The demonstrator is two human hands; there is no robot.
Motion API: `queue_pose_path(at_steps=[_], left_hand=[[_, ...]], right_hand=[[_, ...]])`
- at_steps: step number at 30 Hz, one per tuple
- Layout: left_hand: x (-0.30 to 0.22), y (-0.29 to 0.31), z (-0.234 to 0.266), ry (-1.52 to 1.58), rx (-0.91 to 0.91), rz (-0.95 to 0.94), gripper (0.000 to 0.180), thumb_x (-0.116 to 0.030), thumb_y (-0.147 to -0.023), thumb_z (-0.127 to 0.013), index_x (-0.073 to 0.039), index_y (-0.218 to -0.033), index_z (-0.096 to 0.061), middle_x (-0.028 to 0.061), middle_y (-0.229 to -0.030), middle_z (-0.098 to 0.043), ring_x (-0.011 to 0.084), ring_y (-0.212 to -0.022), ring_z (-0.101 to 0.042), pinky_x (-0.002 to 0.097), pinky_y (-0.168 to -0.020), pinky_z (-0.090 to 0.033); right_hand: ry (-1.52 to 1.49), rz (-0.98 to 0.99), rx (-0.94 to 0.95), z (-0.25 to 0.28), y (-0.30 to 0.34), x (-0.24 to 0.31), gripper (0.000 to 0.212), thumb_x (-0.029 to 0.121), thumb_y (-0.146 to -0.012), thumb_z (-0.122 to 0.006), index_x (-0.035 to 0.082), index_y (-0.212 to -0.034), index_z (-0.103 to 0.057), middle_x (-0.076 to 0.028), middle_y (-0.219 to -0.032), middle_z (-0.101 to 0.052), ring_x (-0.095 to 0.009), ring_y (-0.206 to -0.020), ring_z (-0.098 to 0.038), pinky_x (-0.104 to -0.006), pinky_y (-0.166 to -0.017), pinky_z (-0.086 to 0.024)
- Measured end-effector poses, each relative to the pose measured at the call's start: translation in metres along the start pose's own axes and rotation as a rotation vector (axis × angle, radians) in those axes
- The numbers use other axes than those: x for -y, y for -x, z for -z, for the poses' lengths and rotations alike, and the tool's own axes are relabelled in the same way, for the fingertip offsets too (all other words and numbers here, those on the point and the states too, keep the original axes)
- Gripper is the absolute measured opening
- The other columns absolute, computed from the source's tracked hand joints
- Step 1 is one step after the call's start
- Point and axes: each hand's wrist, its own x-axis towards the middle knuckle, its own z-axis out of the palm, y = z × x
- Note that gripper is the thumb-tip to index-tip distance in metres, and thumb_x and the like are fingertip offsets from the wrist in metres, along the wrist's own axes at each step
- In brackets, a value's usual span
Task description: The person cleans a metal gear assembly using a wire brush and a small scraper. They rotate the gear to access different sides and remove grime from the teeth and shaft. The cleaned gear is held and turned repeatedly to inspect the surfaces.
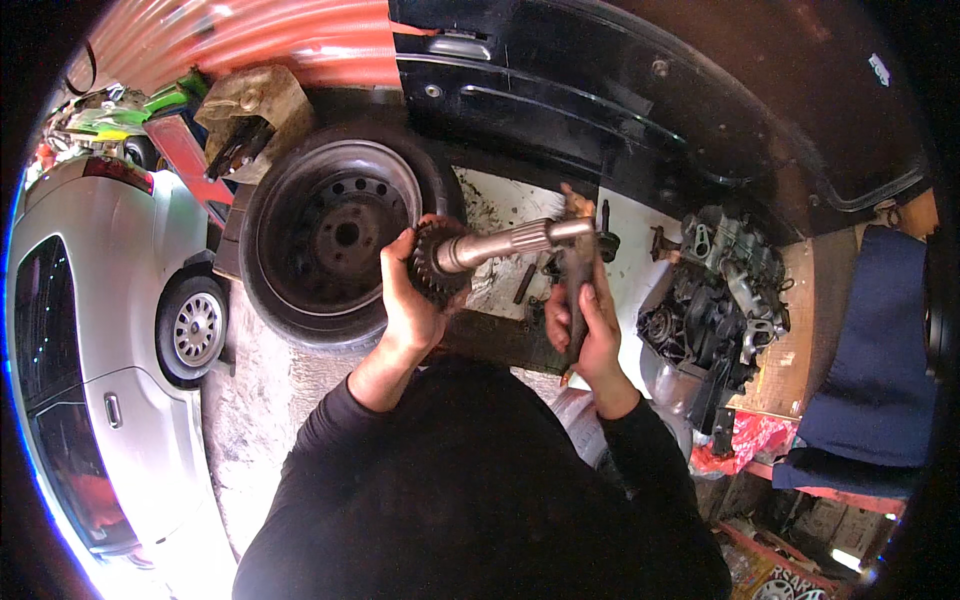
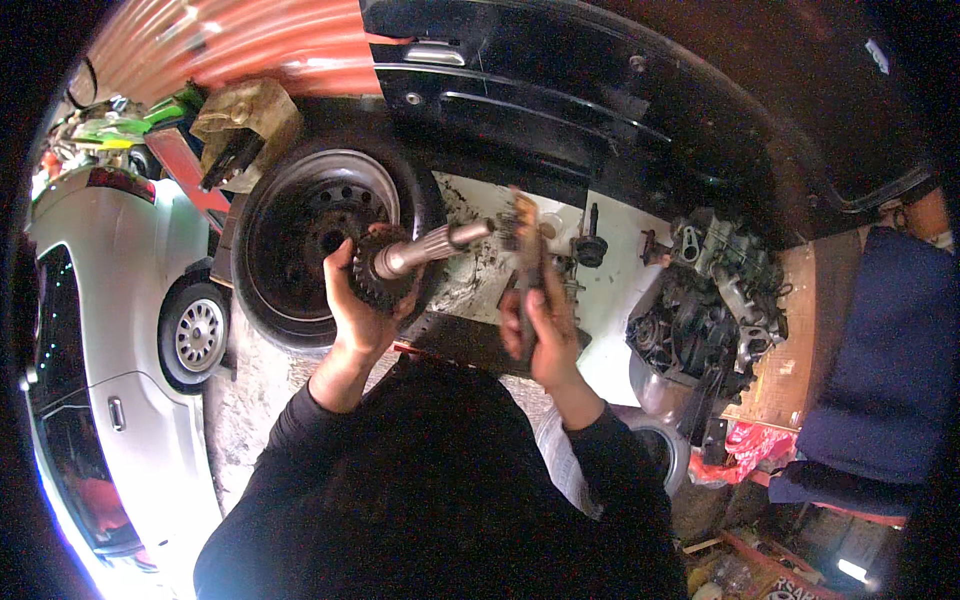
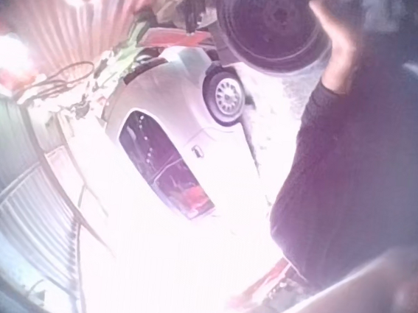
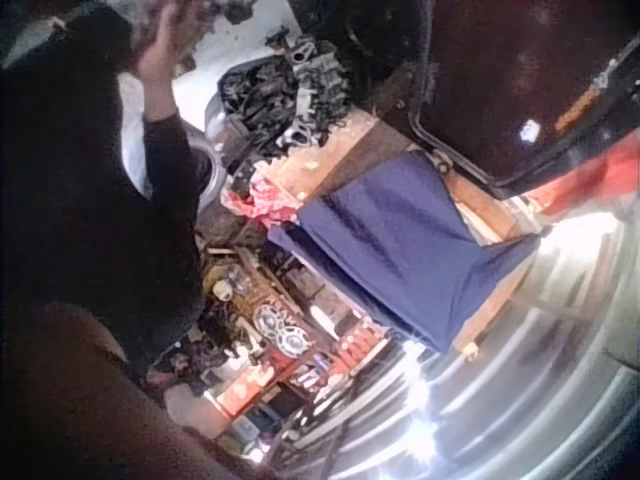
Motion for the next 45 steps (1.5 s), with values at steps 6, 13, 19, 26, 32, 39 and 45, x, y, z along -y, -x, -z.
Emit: queue_pose_path(at_steps=[6,13,19,26,32,39,45], left_hand=[[0.011,-0.028,-0.005,-0.226,-0.097,-0.505,0.058,-0.054,-0.094,-0.039,-0.005,-0.122,-0.053,0.0060,-0.094,-0.063,0.0187,-0.084,-0.062,0.0322,-0.073,-0.051],[-0.004,-0.028,-0.002,-0.845,-0.079,-0.804,0.069,-0.057,-0.091,-0.038,0.006,-0.115,-0.054,0.0121,-0.092,-0.063,0.0206,-0.086,-0.059,0.0346,-0.081,-0.047],[-0.012,-0.044,0.006,-1.002,-0.160,-0.843,0.067,-0.053,-0.095,-0.039,0.007,-0.121,-0.053,0.0164,-0.096,-0.064,0.0256,-0.088,-0.061,0.0395,-0.083,-0.048],[-0.015,-0.056,0.019,-0.978,-0.132,-0.882,0.064,-0.050,-0.096,-0.041,0.005,-0.126,-0.053,0.0167,-0.102,-0.064,0.0239,-0.092,-0.060,0.0394,-0.085,-0.047],[-0.007,-0.056,0.019,-0.949,-0.134,-1.041,0.062,-0.046,-0.095,-0.045,0.008,-0.125,-0.052,0.0178,-0.100,-0.065,0.0262,-0.089,-0.062,0.0396,-0.084,-0.049],[-0.008,-0.052,0.016,-1.039,-0.083,-1.088,0.053,-0.036,-0.093,-0.055,0.009,-0.122,-0.053,0.0153,-0.085,-0.064,0.0231,-0.072,-0.060,0.0357,-0.069,-0.049],[-0.019,-0.051,0.012,-0.918,-0.081,-1.135,0.056,-0.038,-0.093,-0.054,0.009,-0.123,-0.052,0.0166,-0.085,-0.063,0.0270,-0.069,-0.061,0.0362,-0.067,-0.050]], right_hand=[[-0.512,-0.409,0.270,-0.083,0.029,0.008,0.039,0.056,-0.106,-0.033,0.024,-0.116,-0.054,0.005,-0.075,-0.036,-0.006,-0.052,-0.035,-0.0221,-0.042,-0.035],[-0.786,-0.462,0.270,-0.086,0.017,0.012,0.043,0.051,-0.107,-0.035,0.011,-0.098,-0.049,0.003,-0.076,-0.038,-0.006,-0.051,-0.036,-0.0224,-0.039,-0.034],[-0.853,-0.478,0.347,-0.084,0.018,0.007,0.036,0.046,-0.108,-0.034,0.022,-0.128,-0.051,0.003,-0.077,-0.038,-0.006,-0.053,-0.037,-0.0218,-0.039,-0.037],[-0.053,0.114,0.235,-0.071,0.013,-0.002,0.061,0.031,-0.102,-0.051,0.009,-0.155,-0.031,-0.013,-0.100,-0.062,-0.022,-0.073,-0.066,-0.0319,-0.058,-0.055],[0.971,0.716,0.107,-0.100,-0.022,0.035,0.062,0.005,-0.090,-0.063,-0.007,-0.147,-0.042,-0.030,-0.130,-0.061,-0.041,-0.111,-0.067,-0.0394,-0.093,-0.053],[1.047,0.796,-0.023,-0.080,-0.020,0.012,0.055,0.010,-0.089,-0.066,0.002,-0.142,-0.053,-0.023,-0.112,-0.069,-0.036,-0.091,-0.072,-0.0402,-0.078,-0.058],[0.993,0.828,-0.004,-0.085,-0.023,0.003,0.057,0.010,-0.088,-0.067,0.001,-0.143,-0.051,-0.025,-0.119,-0.067,-0.039,-0.096,-0.071,-0.0410,-0.081,-0.057]])
